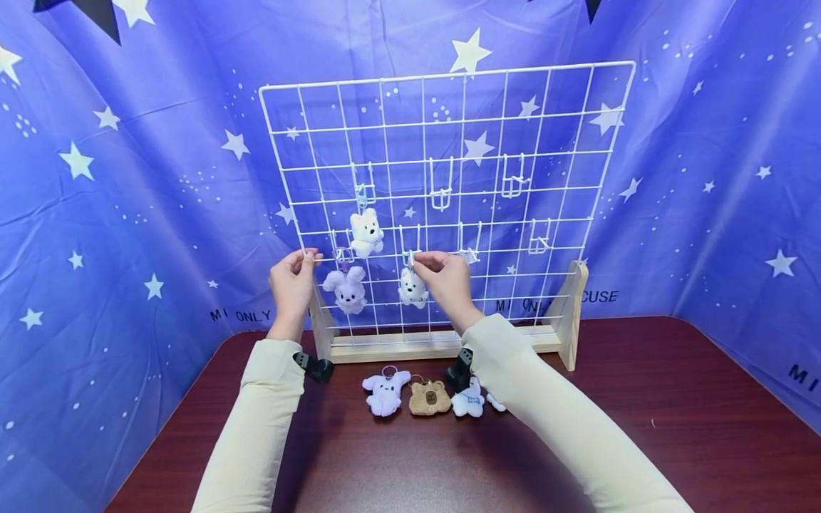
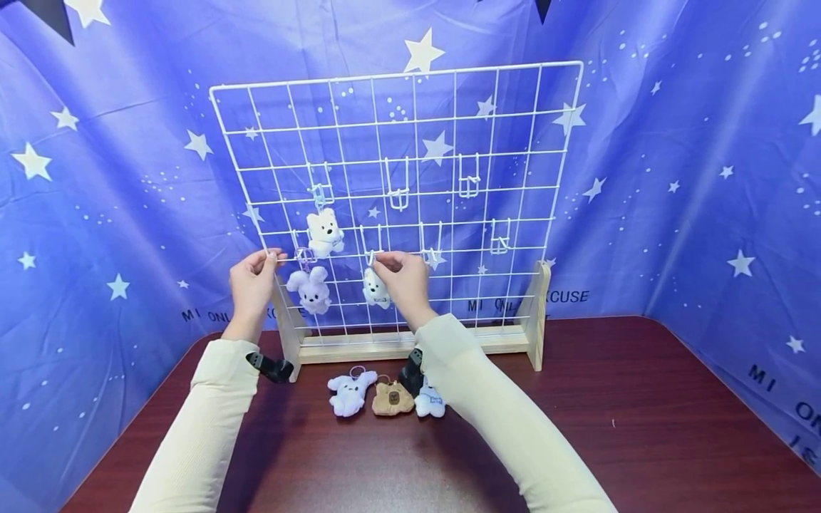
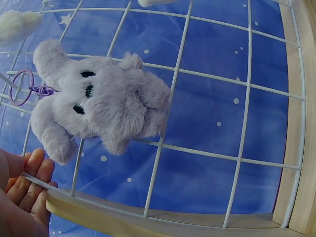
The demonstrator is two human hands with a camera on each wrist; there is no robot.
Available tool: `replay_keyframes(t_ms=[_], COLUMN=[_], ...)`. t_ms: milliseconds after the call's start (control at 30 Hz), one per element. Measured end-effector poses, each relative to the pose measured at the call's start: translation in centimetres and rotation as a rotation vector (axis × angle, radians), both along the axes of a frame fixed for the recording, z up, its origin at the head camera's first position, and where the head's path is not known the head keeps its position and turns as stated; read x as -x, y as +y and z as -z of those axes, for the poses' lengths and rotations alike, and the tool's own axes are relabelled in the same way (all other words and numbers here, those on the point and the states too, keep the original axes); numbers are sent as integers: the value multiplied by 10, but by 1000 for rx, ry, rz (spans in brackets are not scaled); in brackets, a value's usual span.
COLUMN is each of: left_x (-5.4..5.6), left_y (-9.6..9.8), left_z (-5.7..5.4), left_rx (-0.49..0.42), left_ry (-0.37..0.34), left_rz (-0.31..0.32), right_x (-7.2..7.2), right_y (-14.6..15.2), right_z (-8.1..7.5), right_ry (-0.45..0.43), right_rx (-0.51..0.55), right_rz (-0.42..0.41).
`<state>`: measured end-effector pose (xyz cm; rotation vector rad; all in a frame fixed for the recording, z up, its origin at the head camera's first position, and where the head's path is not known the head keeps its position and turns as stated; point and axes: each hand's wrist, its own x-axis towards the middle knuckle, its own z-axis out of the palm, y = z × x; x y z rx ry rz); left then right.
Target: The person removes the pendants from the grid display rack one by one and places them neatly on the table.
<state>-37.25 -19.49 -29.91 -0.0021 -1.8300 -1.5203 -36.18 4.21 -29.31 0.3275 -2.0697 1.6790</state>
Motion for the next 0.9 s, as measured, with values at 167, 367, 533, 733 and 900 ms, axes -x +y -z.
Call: replay_keyframes(t_ms=[167, 367, 533, 733, 900], left_x=[0, 1, 2, 1, 1], left_y=[0, 1, 0, -1, -1], left_z=[0, 0, 1, 1, 1], left_rx=[9, 10, 10, 3, 3], left_ry=[2, 4, 5, 1, 2], left_rz=[-3, -5, -8, -7, 1], right_x=[0, -4, -6, -15, -25], right_y=[-6, -6, -5, -2, 3], right_z=[4, 4, 2, 1, 3], right_ry=[3, -10, -23, -30, -27], right_rx=[-35, -28, 8, 46, 49], right_rz=[36, 41, 30, -32, -74])
